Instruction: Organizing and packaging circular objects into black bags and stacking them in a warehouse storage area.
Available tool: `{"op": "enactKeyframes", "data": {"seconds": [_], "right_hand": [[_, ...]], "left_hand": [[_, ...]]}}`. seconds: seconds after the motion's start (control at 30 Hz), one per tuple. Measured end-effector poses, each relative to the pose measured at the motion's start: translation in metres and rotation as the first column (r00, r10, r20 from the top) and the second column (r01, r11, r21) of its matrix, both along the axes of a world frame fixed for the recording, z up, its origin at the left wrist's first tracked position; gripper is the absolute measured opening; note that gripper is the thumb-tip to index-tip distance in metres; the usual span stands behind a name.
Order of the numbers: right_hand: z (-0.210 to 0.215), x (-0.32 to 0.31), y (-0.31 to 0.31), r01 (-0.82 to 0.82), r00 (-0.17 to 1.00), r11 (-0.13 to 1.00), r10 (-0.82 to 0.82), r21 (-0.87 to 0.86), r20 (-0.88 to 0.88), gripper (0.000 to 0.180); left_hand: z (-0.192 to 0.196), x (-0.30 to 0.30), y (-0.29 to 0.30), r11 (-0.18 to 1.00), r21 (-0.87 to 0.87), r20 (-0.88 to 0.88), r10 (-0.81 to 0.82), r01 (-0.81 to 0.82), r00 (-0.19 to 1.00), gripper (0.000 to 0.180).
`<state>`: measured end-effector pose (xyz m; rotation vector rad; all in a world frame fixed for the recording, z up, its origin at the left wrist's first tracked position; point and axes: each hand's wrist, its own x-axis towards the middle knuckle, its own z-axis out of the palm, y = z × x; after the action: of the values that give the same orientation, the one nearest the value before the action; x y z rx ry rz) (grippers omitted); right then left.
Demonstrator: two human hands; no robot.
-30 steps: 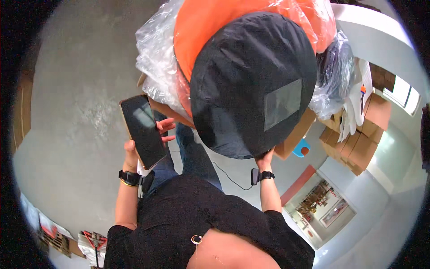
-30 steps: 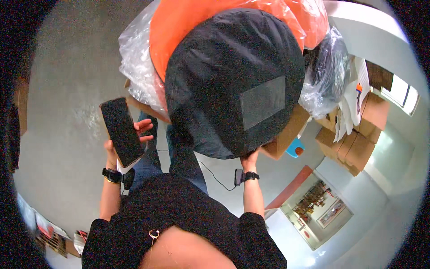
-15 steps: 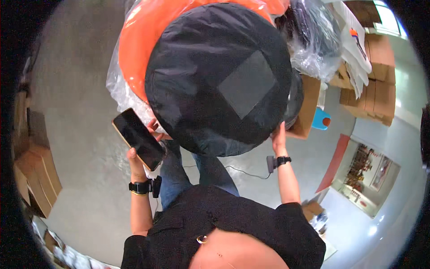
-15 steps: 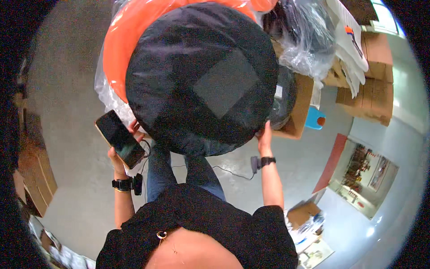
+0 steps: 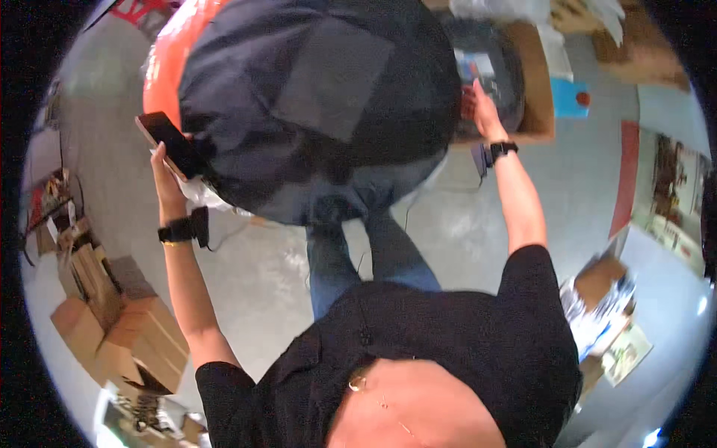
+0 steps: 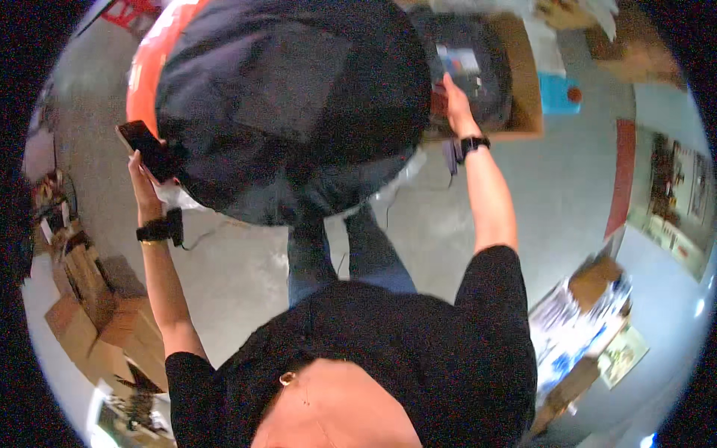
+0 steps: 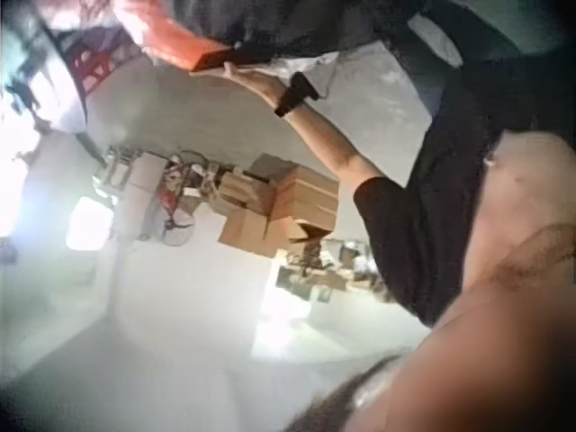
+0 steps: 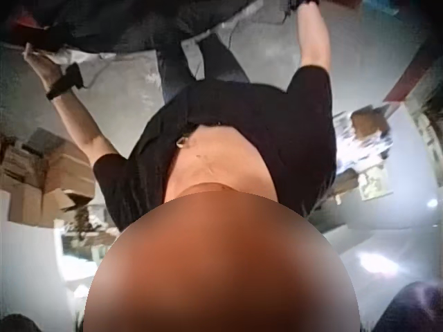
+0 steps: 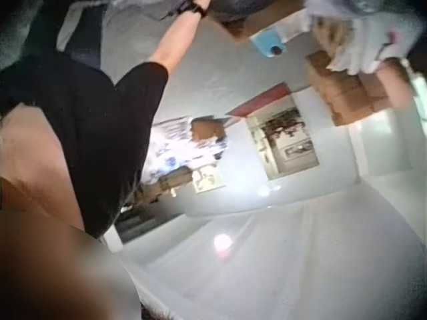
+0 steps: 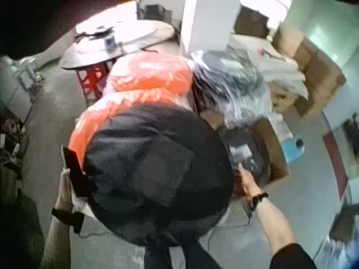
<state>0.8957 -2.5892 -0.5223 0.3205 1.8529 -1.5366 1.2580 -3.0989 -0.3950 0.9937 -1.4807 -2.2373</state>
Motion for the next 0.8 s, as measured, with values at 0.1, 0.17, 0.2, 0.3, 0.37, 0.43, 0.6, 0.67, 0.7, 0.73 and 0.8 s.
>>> {"op": "enactKeyframes", "data": {"seconds": [0.1,0.17,0.2,0.3,0.37,0.43,0.6,0.67,0.7,0.73,0.8], "right_hand": [[-0.059,0.018,0.102,-0.016,0.996,0.980,0.034,0.200,-0.086,0.078],[-0.119,0.115,0.167,-0.191,0.938,0.792,0.321,0.580,-0.128,0.089],[-0.122,0.081,0.117,-0.260,0.870,0.684,0.472,0.682,-0.141,0.095],[-0.141,0.217,0.124,-0.147,0.986,0.934,0.167,0.325,-0.032,0.121],[-0.166,0.216,0.153,-0.061,0.941,0.959,0.148,0.277,-0.305,0.120],[-0.154,0.242,0.113,-0.289,0.938,0.704,0.345,0.649,0.044,0.087],[-0.125,0.199,0.147,-0.112,0.970,0.849,0.206,0.516,-0.129,0.025],[-0.107,0.171,0.150,0.080,0.901,0.925,0.093,0.372,-0.425,0.028],[-0.090,0.149,0.138,0.123,0.797,0.957,0.061,0.261,-0.601,0.027],[-0.073,0.128,0.124,0.243,0.778,0.961,-0.111,0.133,-0.618,0.029],[-0.020,0.104,0.108,0.292,0.759,0.956,-0.243,-0.018,-0.604,0.031]], "left_hand": [[-0.003,-0.024,0.006,0.999,0.047,0.018,-0.021,0.020,1.000,0.044],[-0.026,-0.010,0.058,0.997,0.082,0.038,-0.011,0.007,0.999,0.044],[0.014,-0.038,0.031,0.999,0.013,0.073,0.049,-0.050,0.996,0.042],[0.040,0.014,0.069,0.987,-0.086,0.119,0.144,-0.134,0.982,0.040],[0.014,-0.008,0.088,0.998,-0.006,0.000,0.066,-0.066,0.998,0.040],[0.038,0.001,0.093,0.992,-0.066,0.049,0.115,-0.112,0.992,0.039],[0.042,0.012,0.103,0.992,-0.004,0.053,0.126,-0.126,0.991,0.042],[0.038,0.004,0.088,0.982,-0.041,0.036,0.186,-0.185,0.982,0.043],[0.050,-0.009,0.076,0.981,-0.058,0.012,0.187,-0.186,0.982,0.043],[0.063,-0.023,0.064,0.985,-0.048,0.029,0.166,-0.165,0.986,0.044],[0.068,-0.004,0.076,0.982,-0.030,0.085,0.190,-0.188,0.978,0.045]]}}
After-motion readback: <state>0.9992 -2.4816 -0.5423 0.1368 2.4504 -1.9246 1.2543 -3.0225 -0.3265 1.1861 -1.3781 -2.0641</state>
